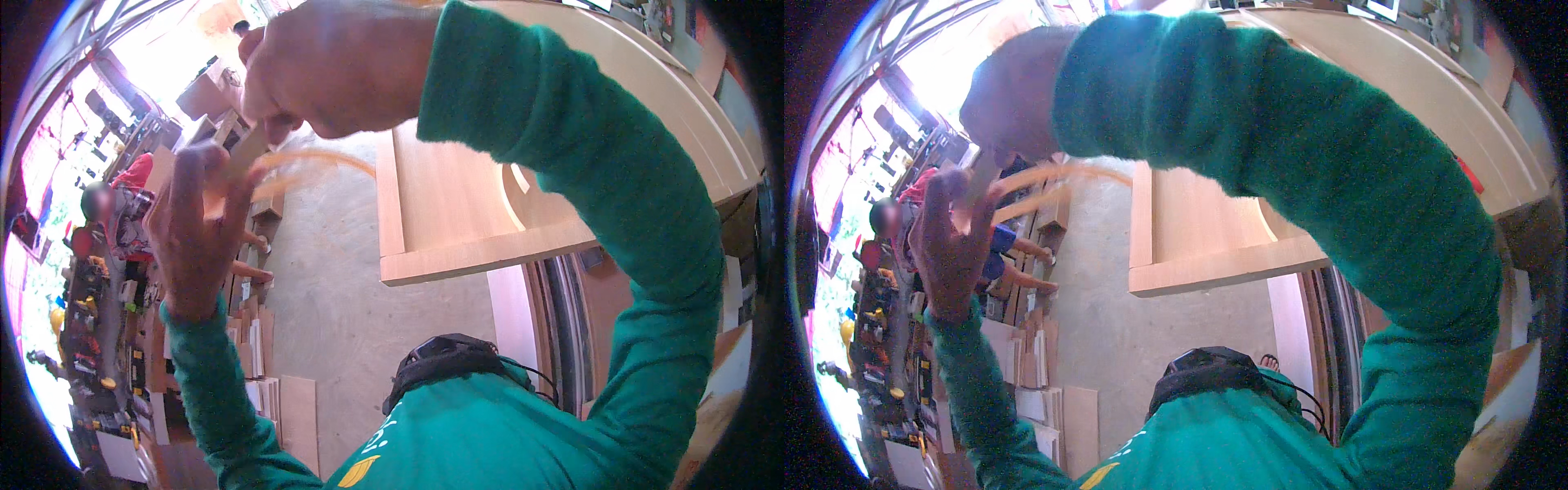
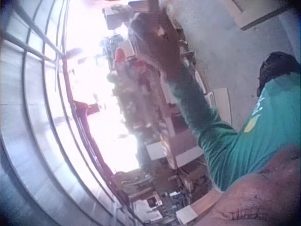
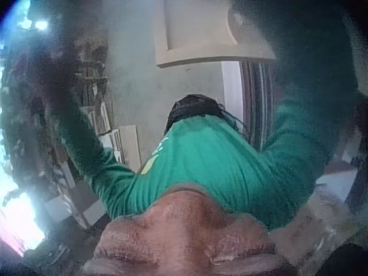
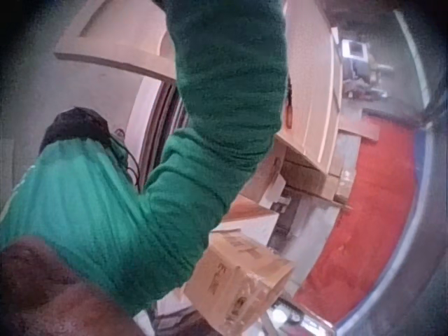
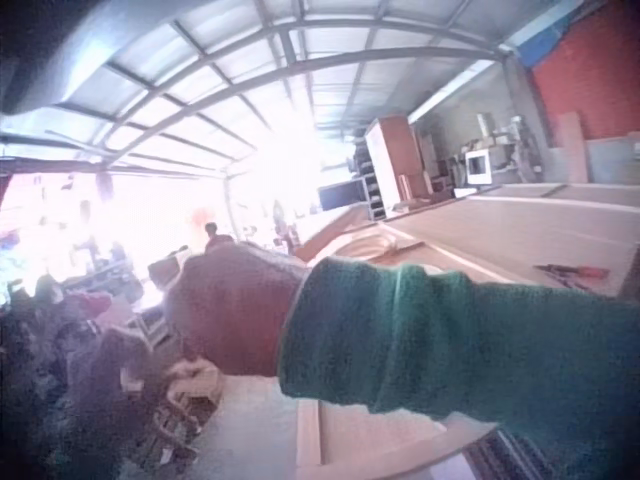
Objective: The person cuts thin strips of wood veneer using pliers, bends them, and places them into circular cutouts on a large wooden board. The person repeatedly measures, cuts, and arranges the veneer pieces to fit the contours of the board.
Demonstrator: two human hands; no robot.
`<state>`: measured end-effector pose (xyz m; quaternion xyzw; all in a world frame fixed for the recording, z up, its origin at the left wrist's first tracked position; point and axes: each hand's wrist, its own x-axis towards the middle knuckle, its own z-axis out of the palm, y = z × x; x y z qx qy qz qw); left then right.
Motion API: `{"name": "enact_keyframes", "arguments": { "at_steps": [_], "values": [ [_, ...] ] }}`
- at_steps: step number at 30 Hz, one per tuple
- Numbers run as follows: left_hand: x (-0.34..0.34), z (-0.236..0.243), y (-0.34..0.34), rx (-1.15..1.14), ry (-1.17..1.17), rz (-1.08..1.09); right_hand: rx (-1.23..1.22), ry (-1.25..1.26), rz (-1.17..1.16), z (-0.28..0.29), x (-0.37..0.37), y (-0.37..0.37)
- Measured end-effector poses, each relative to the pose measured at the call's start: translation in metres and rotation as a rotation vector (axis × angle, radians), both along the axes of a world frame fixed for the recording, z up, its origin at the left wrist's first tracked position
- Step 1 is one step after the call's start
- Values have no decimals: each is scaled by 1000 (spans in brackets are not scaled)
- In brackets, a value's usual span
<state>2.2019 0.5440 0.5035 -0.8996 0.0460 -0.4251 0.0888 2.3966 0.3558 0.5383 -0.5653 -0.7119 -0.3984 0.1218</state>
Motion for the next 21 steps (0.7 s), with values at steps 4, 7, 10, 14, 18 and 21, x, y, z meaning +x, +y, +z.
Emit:
{"name": "enact_keyframes", "arguments": {
  "at_steps": [4,7,10,14,18,21],
  "values": [
    [-35,-5,-14,-662,660,22,34,-307,37,-41,-18,3],
    [-38,-28,-15,-503,994,-108,-43,-361,220,-86,-31,1],
    [-35,-82,-36,-1105,914,-509,71,-333,296,-119,-30,-3],
    [-36,-123,-51,-1744,774,-540,178,-301,361,-140,-23,-9],
    [-34,-126,-59,-1920,741,-564,14,-238,255,-146,-18,-19],
    [-27,-116,-65,-1783,796,-346,-14,-226,200,-147,-11,-25]
  ]
}}
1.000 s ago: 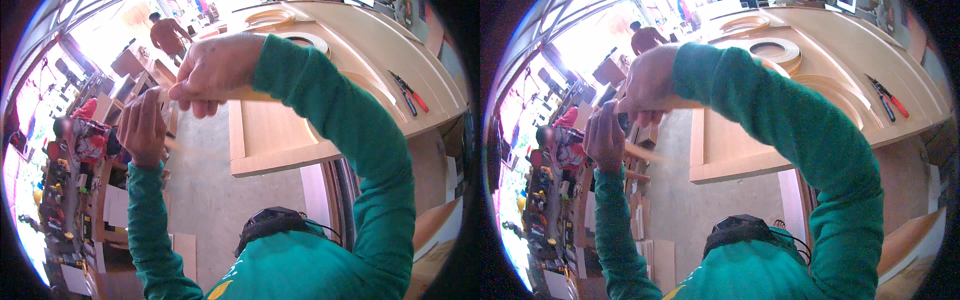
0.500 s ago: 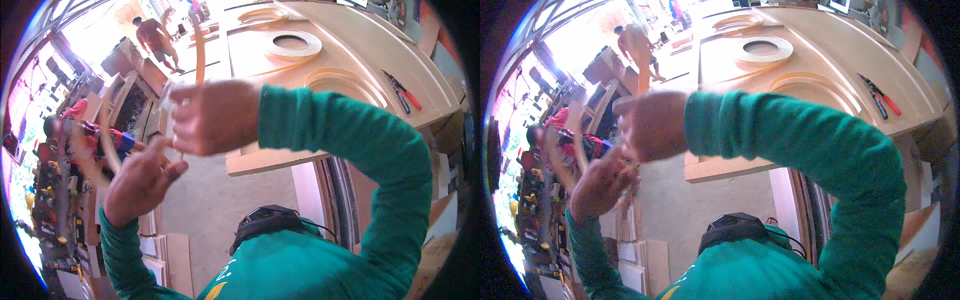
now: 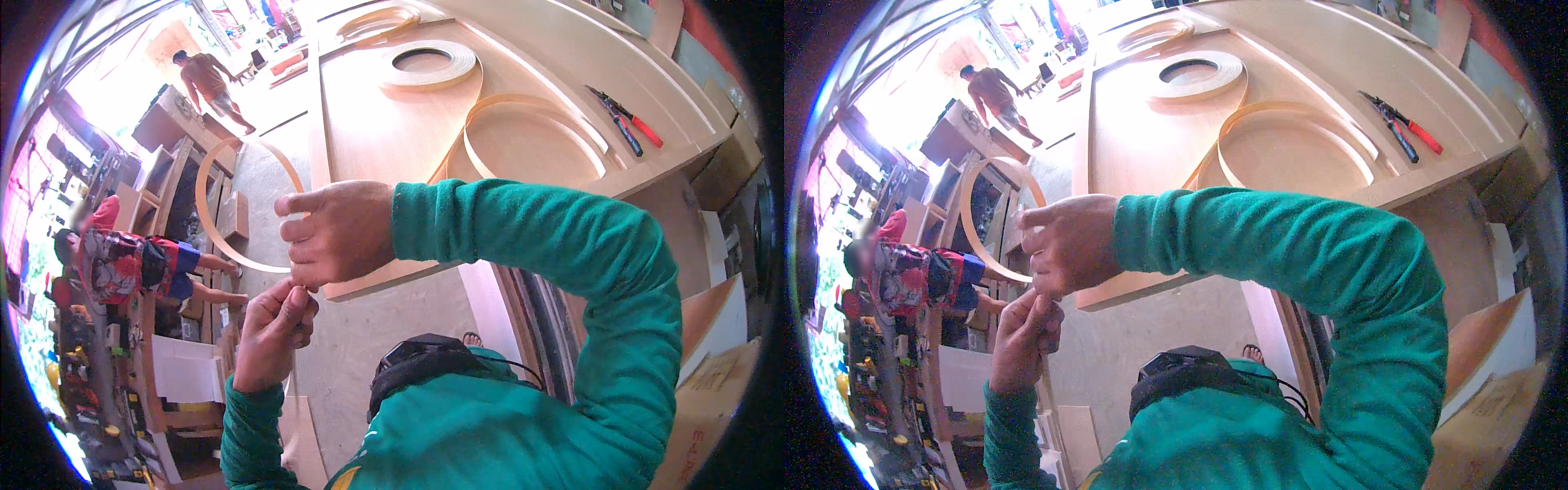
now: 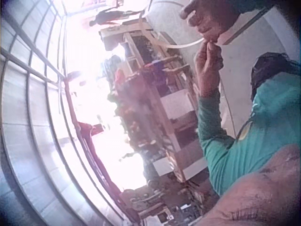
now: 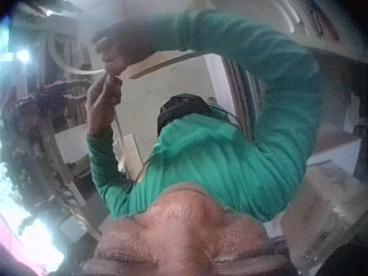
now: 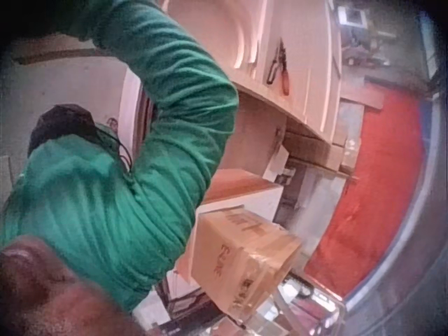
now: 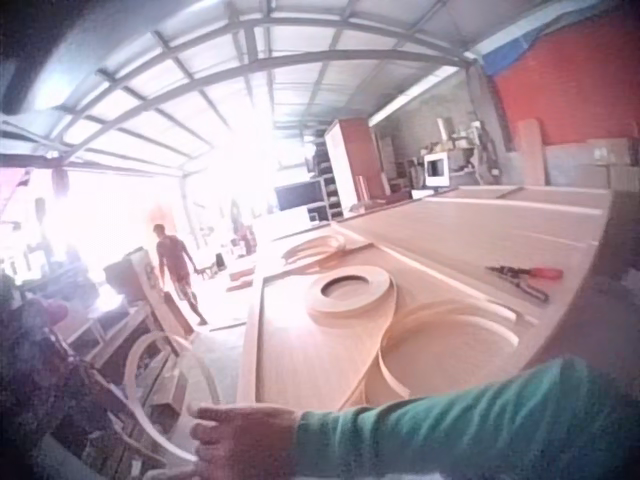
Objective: The person cuts thin strips of wood veneer using pliers, bends them, and places them into circular cutouts on a large wooden board. The person repeatedly measures, cuts, and arranges the veneer pieces to fit the contours of the board.
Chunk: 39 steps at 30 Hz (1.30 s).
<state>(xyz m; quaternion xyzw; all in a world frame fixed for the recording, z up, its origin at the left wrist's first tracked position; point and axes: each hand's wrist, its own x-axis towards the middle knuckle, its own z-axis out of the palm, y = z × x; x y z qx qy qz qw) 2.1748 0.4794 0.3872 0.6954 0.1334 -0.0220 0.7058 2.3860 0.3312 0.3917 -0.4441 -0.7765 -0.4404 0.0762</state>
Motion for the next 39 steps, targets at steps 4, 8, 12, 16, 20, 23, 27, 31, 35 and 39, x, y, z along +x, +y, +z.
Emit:
{"name": "enact_keyframes", "arguments": {
  "at_steps": [4,8,12,16,20,23,27,31,35,39],
  "values": [
    [6,10,-1,157,13,-8,207,105,14,8,15,-18],
    [6,11,15,293,71,13,287,60,-381,34,58,-106],
    [21,6,36,432,119,-32,440,549,-1126,60,151,-270],
    [39,7,48,445,202,-127,177,846,-1876,27,185,-429],
    [62,11,52,496,188,-193,-103,1317,-1953,-21,203,-506],
    [80,18,53,552,197,-250,26,1247,-1867,-54,211,-535],
    [109,28,50,651,169,-351,-21,1076,-1862,-61,231,-560],
    [119,15,43,659,-56,-360,-56,1355,-1595,-61,245,-567],
    [111,2,37,685,8,-318,-52,1401,-1577,-62,253,-577],
    [114,6,34,737,92,-278,-77,1512,-1641,-67,280,-601]
  ]
}}
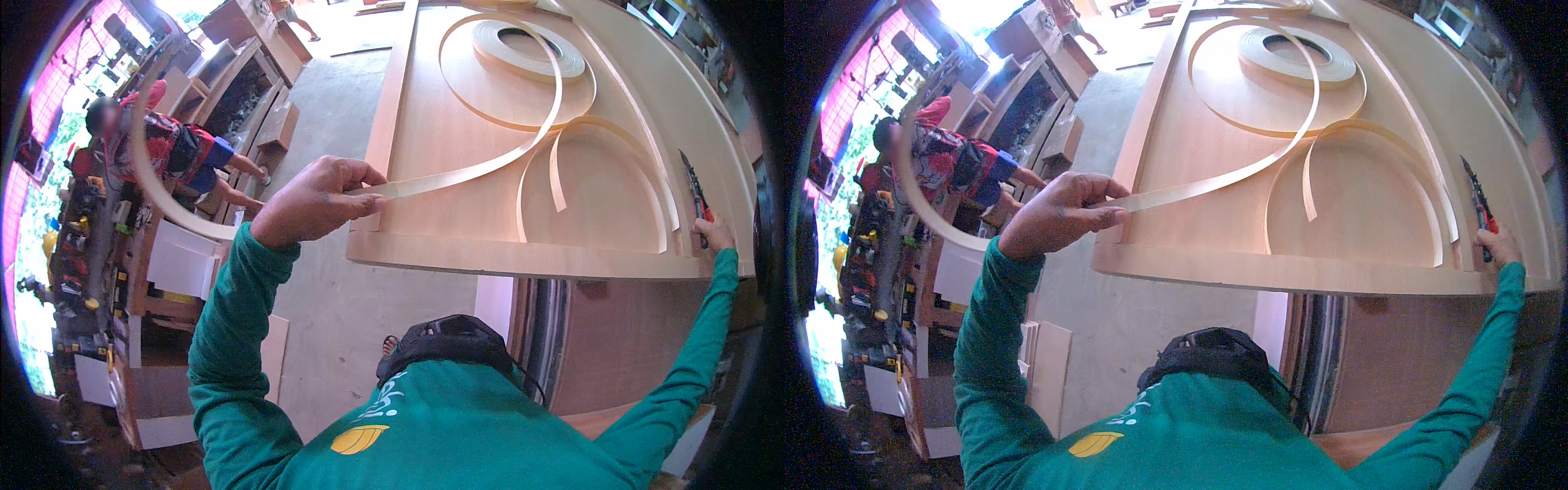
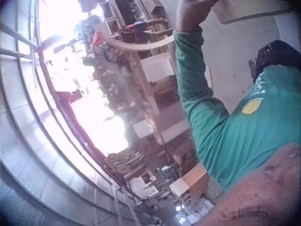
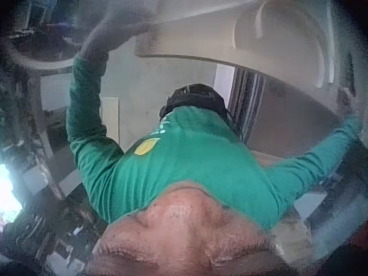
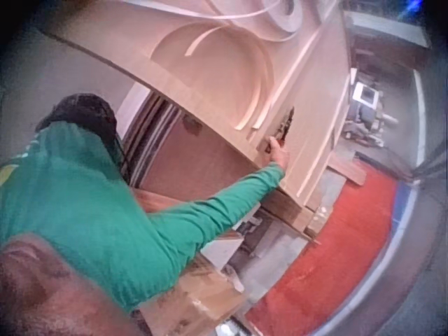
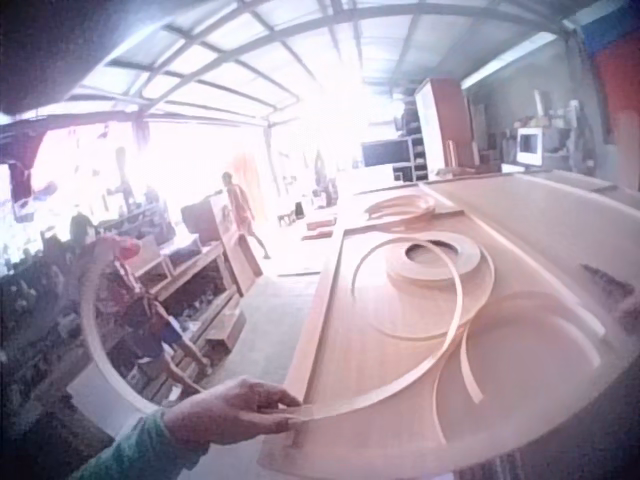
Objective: The person cuts thin strips of wood veneer using pliers, bends them, and places them into circular cutouts on a large wooden board. The person repeatedly measures, cuts, and arranges the veneer pieces to fit the contours of the board.
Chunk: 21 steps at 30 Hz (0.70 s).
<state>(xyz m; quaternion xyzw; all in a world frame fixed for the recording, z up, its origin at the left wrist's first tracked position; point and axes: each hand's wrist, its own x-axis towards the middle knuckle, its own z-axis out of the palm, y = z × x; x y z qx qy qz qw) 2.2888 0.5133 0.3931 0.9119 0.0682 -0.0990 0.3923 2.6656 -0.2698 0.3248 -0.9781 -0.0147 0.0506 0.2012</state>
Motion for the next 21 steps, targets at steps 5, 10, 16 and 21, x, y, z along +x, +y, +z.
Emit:
{"name": "enact_keyframes", "arguments": {
  "at_steps": [5,10,16,21],
  "values": [
    [3,3,-7,43,-117,28,-136,-17,-105,-24,49,-37],
    [-7,-9,-18,89,-240,109,296,-9,-390,-24,43,-86],
    [-22,-14,-17,136,-380,98,1053,-348,-333,-1,-109,-27],
    [-55,-7,-22,2,-393,170,1351,-21,89,3,-294,188]
  ]
}}
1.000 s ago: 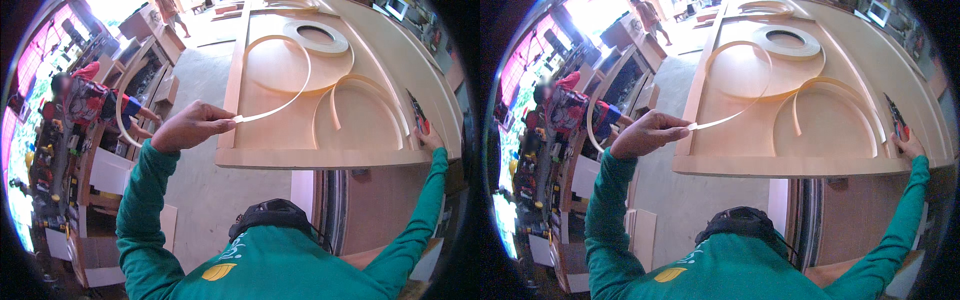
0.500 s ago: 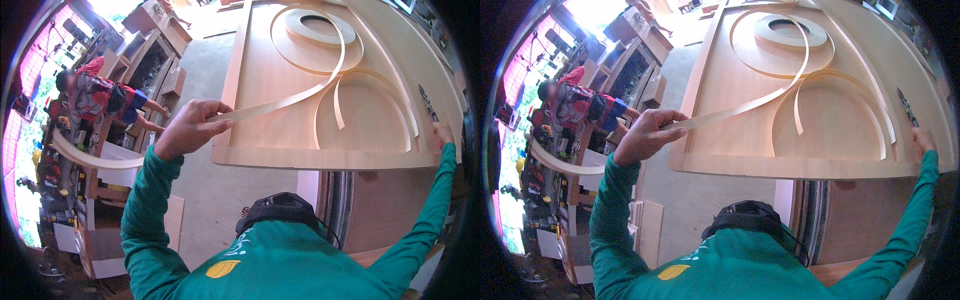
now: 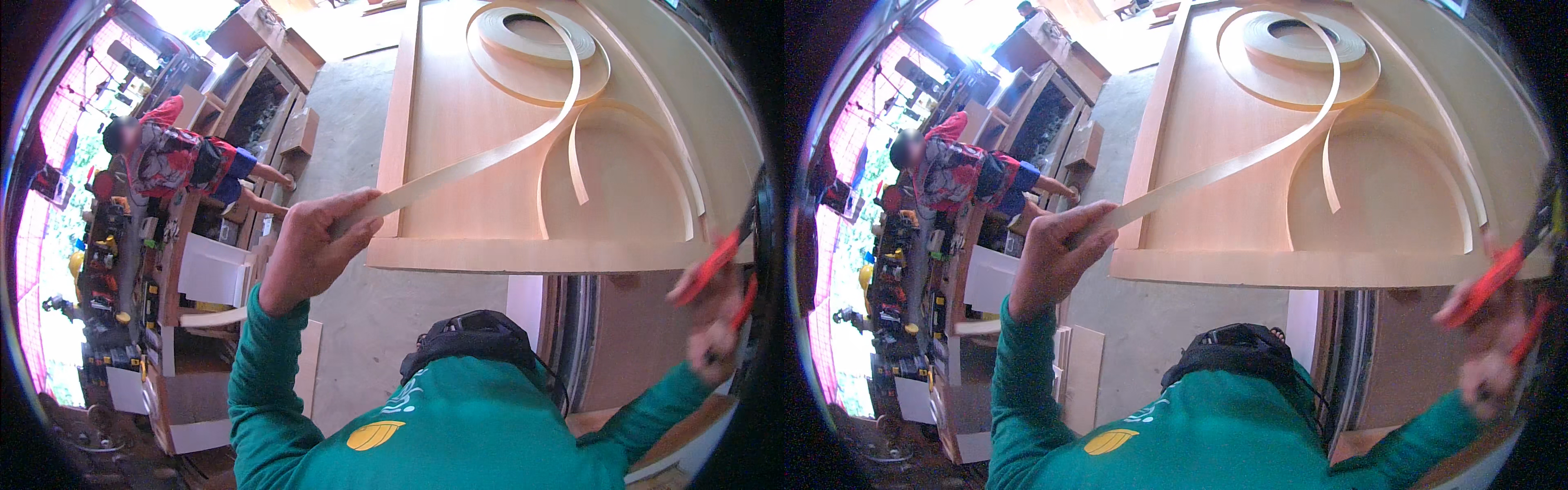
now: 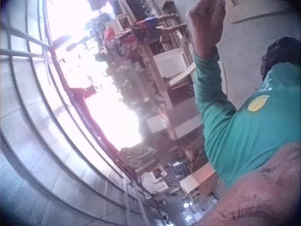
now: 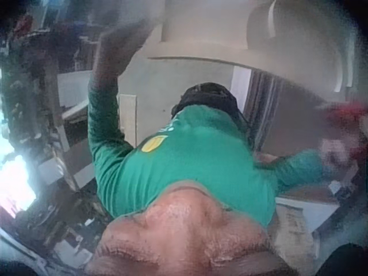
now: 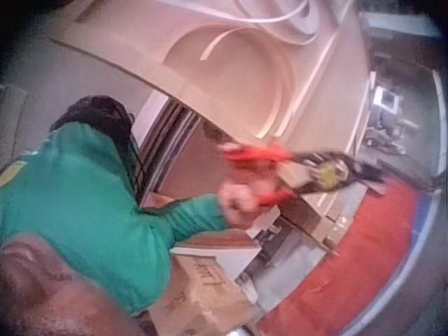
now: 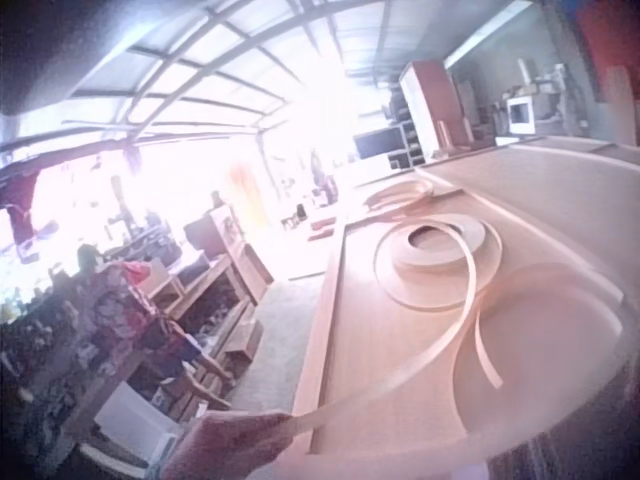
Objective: The person cuts thin strips of wood veneer using pliers, bends them, and places them into circular cutouts on a large wooden board. The person repeatedly measures, cuts, and arranges the veneer pieces to fit the contours of the board.
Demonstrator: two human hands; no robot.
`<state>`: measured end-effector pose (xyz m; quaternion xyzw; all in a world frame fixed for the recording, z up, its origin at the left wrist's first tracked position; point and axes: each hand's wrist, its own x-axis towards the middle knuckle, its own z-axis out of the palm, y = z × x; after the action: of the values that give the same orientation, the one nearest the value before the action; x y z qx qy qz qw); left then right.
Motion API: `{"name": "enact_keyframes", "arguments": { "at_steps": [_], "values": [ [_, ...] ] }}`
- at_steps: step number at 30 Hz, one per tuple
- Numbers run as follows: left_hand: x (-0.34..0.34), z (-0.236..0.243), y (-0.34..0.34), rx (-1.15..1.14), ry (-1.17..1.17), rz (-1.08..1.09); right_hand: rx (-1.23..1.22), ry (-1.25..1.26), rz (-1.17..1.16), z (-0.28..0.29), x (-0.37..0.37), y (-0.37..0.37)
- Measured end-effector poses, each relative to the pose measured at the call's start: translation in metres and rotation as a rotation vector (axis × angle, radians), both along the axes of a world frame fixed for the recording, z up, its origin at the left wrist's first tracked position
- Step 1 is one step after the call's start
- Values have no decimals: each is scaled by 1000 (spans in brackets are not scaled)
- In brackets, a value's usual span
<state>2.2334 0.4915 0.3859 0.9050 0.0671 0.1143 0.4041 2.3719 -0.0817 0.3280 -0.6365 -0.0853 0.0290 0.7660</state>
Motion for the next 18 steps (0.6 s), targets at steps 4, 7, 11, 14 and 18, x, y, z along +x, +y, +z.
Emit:
{"name": "enact_keyframes", "arguments": {
  "at_steps": [4,7,11,14,18],
  "values": [
    [-33,6,-3,-61,102,56,67,275,649,13,-93,134],
    [-55,3,-4,-143,120,51,-88,518,968,30,-114,176],
    [-76,-10,-4,-137,59,59,-435,525,1119,33,-122,208],
    [-87,-19,-5,-175,25,64,-550,612,1129,35,-133,219],
    [-102,-23,-8,-125,75,59,-527,513,1069,34,-149,227]
  ]
}}
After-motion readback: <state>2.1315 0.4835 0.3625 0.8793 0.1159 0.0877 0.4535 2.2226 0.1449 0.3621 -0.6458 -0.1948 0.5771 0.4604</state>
